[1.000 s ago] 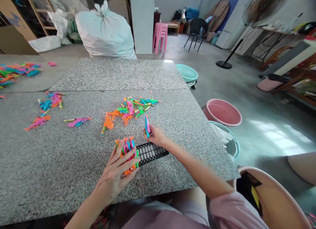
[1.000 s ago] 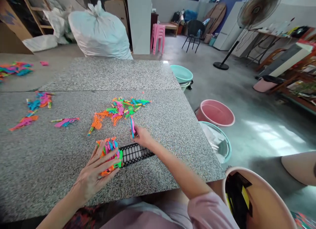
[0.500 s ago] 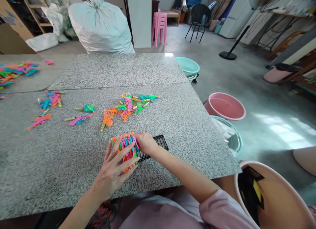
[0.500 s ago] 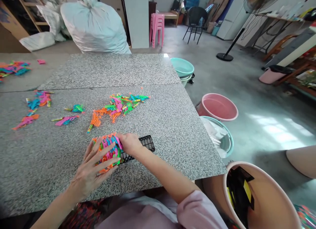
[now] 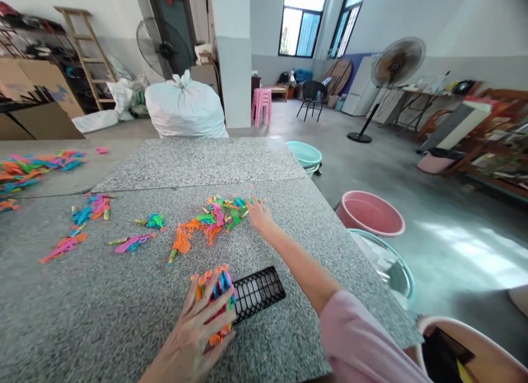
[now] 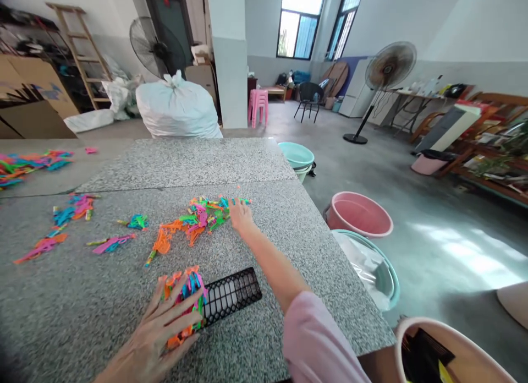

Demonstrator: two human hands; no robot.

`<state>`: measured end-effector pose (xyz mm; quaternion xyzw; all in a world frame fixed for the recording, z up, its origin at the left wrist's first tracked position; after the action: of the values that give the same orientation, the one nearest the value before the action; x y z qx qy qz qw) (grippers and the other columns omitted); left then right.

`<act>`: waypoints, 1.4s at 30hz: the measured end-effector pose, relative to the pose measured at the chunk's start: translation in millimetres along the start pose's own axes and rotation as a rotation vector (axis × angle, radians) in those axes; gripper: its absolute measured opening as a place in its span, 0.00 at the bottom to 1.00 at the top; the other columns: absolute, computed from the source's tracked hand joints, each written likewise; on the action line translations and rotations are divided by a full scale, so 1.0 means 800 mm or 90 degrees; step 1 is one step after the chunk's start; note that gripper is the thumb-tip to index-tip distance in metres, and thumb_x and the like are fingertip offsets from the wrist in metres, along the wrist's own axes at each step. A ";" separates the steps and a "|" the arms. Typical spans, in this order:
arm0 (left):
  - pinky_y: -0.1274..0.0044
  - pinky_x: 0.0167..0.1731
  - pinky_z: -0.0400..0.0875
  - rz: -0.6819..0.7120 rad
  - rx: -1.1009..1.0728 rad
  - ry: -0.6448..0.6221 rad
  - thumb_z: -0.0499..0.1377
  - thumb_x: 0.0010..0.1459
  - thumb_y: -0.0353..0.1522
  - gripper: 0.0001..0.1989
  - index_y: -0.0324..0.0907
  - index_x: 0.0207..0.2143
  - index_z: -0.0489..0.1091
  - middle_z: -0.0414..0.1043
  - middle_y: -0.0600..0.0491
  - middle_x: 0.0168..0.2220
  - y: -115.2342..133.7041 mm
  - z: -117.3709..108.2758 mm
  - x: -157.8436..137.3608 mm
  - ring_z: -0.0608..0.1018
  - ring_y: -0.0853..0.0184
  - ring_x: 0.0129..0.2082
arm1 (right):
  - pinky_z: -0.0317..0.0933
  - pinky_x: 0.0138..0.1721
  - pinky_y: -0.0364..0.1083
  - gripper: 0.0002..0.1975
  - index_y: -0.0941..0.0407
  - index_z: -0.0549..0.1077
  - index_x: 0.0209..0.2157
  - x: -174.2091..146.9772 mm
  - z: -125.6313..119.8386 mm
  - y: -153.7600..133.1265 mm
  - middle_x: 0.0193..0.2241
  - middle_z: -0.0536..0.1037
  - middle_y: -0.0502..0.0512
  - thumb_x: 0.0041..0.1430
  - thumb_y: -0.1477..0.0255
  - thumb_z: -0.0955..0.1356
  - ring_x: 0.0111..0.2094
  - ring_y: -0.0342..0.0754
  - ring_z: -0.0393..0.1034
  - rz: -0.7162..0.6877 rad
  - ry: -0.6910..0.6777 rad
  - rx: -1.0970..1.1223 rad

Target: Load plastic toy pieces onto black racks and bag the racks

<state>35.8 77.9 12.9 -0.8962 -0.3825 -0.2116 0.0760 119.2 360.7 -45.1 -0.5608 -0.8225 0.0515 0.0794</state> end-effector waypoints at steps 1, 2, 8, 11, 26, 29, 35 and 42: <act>0.55 0.70 0.33 -0.005 0.006 0.003 0.59 0.62 0.32 0.08 0.47 0.44 0.75 0.72 0.53 0.59 -0.001 0.001 0.000 0.53 0.57 0.71 | 0.66 0.48 0.46 0.23 0.53 0.68 0.57 0.015 -0.002 -0.002 0.58 0.69 0.62 0.63 0.83 0.61 0.55 0.51 0.66 -0.009 -0.002 -0.025; 0.55 0.70 0.33 -0.014 0.011 0.008 0.60 0.63 0.34 0.08 0.48 0.43 0.75 0.73 0.53 0.59 -0.003 0.002 0.000 0.53 0.56 0.71 | 0.67 0.47 0.46 0.21 0.54 0.70 0.55 0.025 -0.001 -0.007 0.57 0.70 0.62 0.63 0.83 0.61 0.54 0.51 0.67 -0.029 -0.008 -0.035; 0.52 0.70 0.32 -0.011 -0.003 0.011 0.62 0.59 0.33 0.07 0.50 0.41 0.76 0.74 0.55 0.57 0.000 0.001 0.007 0.61 0.55 0.68 | 0.65 0.52 0.48 0.16 0.58 0.75 0.47 -0.044 0.029 -0.004 0.53 0.73 0.63 0.66 0.82 0.59 0.53 0.52 0.66 -0.136 -0.024 -0.053; 0.52 0.70 0.34 -0.037 -0.031 0.025 0.61 0.58 0.29 0.08 0.49 0.40 0.76 0.75 0.55 0.57 -0.004 -0.001 0.007 0.59 0.55 0.69 | 0.61 0.58 0.48 0.20 0.55 0.73 0.52 -0.116 0.038 0.018 0.57 0.72 0.59 0.65 0.84 0.61 0.57 0.49 0.63 -0.186 -0.031 -0.003; 0.48 0.68 0.31 -0.096 -0.120 -0.101 0.58 0.65 0.35 0.12 0.50 0.50 0.75 0.71 0.54 0.60 -0.016 0.006 0.008 0.54 0.53 0.71 | 0.68 0.40 0.47 0.08 0.58 0.72 0.42 -0.179 0.027 0.021 0.40 0.78 0.59 0.63 0.75 0.65 0.37 0.50 0.76 0.167 -0.075 0.315; 0.46 0.67 0.30 -0.101 -0.126 -0.103 0.57 0.67 0.36 0.12 0.50 0.51 0.75 0.68 0.54 0.62 -0.016 0.007 0.008 0.52 0.52 0.71 | 0.66 0.30 0.42 0.12 0.54 0.68 0.45 -0.250 0.056 -0.015 0.31 0.77 0.48 0.59 0.72 0.67 0.28 0.45 0.74 0.138 -0.116 0.581; 0.46 0.68 0.33 -0.097 -0.131 -0.104 0.54 0.68 0.37 0.12 0.48 0.48 0.75 0.69 0.53 0.62 -0.014 0.006 0.012 0.54 0.53 0.71 | 0.60 0.27 0.40 0.06 0.53 0.65 0.30 -0.288 0.063 -0.075 0.25 0.75 0.47 0.53 0.74 0.68 0.26 0.43 0.70 0.084 -0.104 0.586; 0.46 0.68 0.34 -0.116 -0.135 -0.094 0.55 0.66 0.34 0.09 0.46 0.45 0.74 0.71 0.54 0.60 -0.014 0.007 0.012 0.51 0.53 0.72 | 0.54 0.28 0.39 0.09 0.54 0.65 0.24 -0.277 0.043 -0.079 0.22 0.75 0.47 0.46 0.77 0.70 0.24 0.43 0.69 0.038 -0.127 0.450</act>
<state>35.5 93.7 11.5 -0.8737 -0.4424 -0.1907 -0.0670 134.3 131.3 -84.2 -0.5145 -0.7410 0.3891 0.1864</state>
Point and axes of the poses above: each hand's wrist, its own x-axis towards the middle knuckle, its own z-axis out of the palm, y = z × x, the point moved 10 cm from there along x, towards the middle knuckle
